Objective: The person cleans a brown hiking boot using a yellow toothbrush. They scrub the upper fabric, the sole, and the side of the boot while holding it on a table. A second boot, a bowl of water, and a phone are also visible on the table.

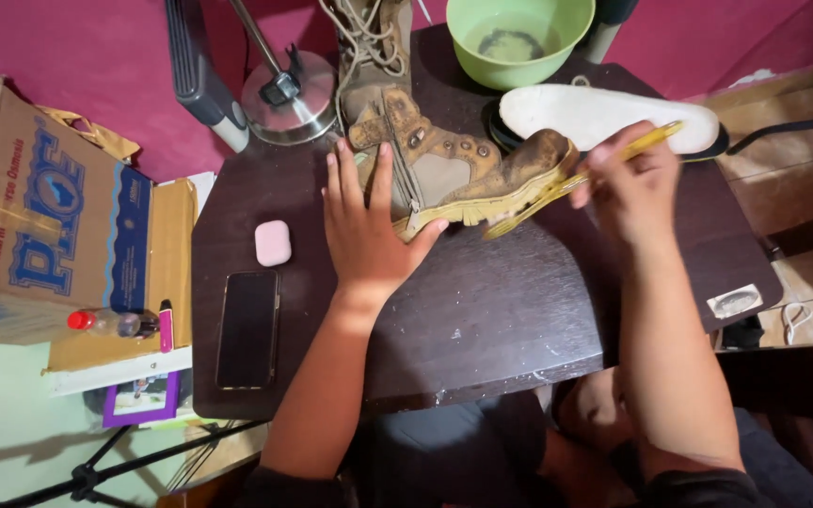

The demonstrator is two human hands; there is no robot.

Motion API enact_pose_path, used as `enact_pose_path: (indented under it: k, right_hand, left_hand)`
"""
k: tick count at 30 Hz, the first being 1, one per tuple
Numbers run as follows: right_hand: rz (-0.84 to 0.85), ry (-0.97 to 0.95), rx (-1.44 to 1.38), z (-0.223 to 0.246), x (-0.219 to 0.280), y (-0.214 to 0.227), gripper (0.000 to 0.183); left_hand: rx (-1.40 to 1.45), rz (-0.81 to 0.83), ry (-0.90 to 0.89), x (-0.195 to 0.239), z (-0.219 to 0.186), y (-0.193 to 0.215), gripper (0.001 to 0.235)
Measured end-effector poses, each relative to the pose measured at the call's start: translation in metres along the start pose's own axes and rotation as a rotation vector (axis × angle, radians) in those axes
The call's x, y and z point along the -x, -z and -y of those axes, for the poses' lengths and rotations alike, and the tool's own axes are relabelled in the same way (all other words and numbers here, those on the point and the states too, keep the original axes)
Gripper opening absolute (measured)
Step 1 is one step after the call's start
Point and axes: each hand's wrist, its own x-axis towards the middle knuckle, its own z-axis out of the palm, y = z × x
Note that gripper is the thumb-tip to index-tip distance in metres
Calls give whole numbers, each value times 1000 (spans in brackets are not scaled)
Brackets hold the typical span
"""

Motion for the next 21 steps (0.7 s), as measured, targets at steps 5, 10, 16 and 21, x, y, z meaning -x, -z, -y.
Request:
enact_pose_path:
  k: [5, 10, 16, 21]
  right_hand:
    - [-502, 153, 141, -1, -17, 40, 22]
    - [-230, 71, -244, 0, -11, 43, 20]
    - [-416, 94, -6, 5, -22, 46, 22]
    - [-56, 7, -25, 5, -11, 13, 22]
  left_hand:
    - [38, -34, 0, 5, 4, -5, 107]
    - [8, -24, -14, 4, 3, -2, 108]
    - [10, 15, 7, 2, 2, -1, 108]
    - [-5, 26, 7, 0, -1, 4, 109]
